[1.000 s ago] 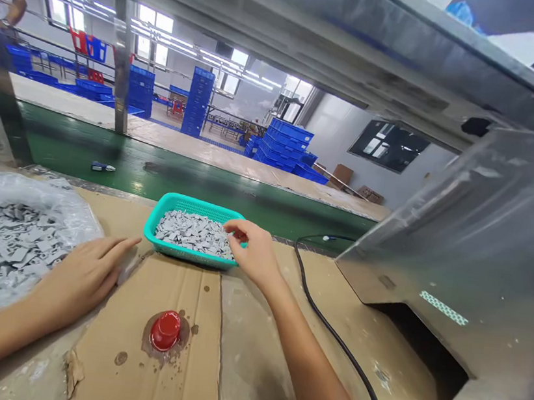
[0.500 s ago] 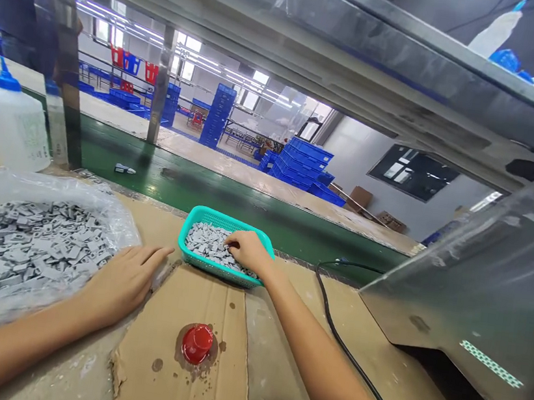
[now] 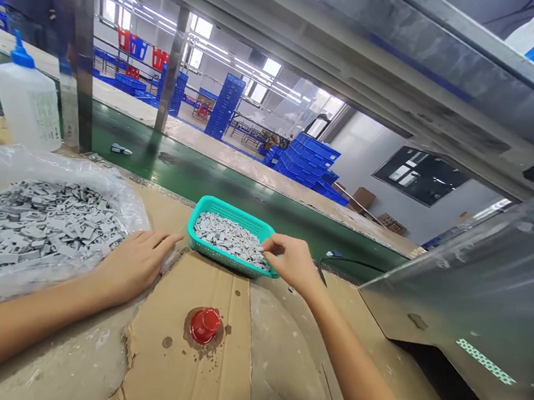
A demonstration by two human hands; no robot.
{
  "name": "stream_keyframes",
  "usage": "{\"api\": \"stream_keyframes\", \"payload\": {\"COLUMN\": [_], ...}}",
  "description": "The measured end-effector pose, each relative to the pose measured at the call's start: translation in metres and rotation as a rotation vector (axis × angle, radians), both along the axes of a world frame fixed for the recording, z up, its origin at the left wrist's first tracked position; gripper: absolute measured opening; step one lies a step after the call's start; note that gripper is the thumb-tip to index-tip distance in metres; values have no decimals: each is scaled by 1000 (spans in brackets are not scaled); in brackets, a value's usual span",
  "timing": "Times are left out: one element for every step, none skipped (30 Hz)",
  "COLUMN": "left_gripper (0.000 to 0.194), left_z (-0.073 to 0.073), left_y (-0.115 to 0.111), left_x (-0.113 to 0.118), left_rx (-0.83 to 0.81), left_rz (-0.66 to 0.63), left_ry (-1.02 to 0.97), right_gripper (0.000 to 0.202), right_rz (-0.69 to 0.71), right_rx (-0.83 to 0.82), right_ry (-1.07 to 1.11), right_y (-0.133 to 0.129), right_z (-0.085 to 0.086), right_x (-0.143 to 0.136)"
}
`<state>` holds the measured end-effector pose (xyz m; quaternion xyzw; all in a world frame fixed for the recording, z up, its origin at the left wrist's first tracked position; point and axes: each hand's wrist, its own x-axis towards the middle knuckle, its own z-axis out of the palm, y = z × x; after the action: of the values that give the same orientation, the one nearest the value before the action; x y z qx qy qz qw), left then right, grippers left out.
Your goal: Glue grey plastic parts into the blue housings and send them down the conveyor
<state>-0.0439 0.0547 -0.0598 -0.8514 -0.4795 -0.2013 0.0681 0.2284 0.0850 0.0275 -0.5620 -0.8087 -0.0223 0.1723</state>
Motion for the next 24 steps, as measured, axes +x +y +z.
{"api": "stream_keyframes", "payload": {"left_gripper": [44,45,45,46,46,45,45,45,45,44,44,43,43,43,43,44,44,44,45,45,45,45,45,45], "left_z": [0,0,-1,-1,-1,-1,-1,-1,-1,-1,-1,-1,0,0,1,1,2,2,2,2,2,1,1,0], "left_y": [0,0,0,0,0,0,0,0,0,0,0,0,-1,-1,-1,-1,-1,-2,-2,-2,-1,-1,-1,-1], "left_x": [0,0,0,0,0,0,-1,-1,-1,-1,-1,-1,-1,0,0,0,0,1,0,0,0,0,-1,-1], "left_rx": [2,4,6,5,4,1,-1,-2,-1,-1,0,-1,-1,-2,-3,-5,-7,-9,-10,-9,-6,-2,3,8], "left_rz": [-1,-2,-3,-4,-4,-5,-6,-6,-4,-2,0,1,2,2,1,3,6,9,10,12,11,9,5,3], "left_ry": [1,-1,-5,-10,-14,-18,-22,-23,-24,-21,-16,-10,-4,0,1,0,0,1,2,3,5,7,11,16], "right_gripper": [20,21,21,20,20,19,18,17,16,16,15,15,14,13,13,12,11,10,10,9,9,9,9,9], "right_rz": [3,6,7,7,4,1,-3,-7,-11,-15,-18,-20,-22,-25,-29,-31,-34,-36,-36,-36,-33,-28,-14,8], "right_rx": [-1,-5,-10,-15,-19,-21,-20,-16,-11,-4,5,13,22,31,41,50,58,65,71,75,78,76,66,44], "right_ry": [-2,-5,-8,-10,-10,-9,-6,0,7,16,26,38,52,66,81,97,114,132,152,175,198,218,247,277], "right_y": [-7,-14,-21,-26,-31,-35,-38,-40,-42,-43,-43,-43,-42,-42,-40,-39,-38,-38,-39,-41,-44,-50,-57,-65], "right_z": [3,5,7,8,8,8,8,6,5,3,1,-1,-4,-6,-7,-8,-9,-9,-8,-8,-7,-7,-7,-7], "right_x": [6,11,16,21,25,28,30,32,33,33,33,33,34,34,34,34,34,34,32,29,25,19,11,3]}}
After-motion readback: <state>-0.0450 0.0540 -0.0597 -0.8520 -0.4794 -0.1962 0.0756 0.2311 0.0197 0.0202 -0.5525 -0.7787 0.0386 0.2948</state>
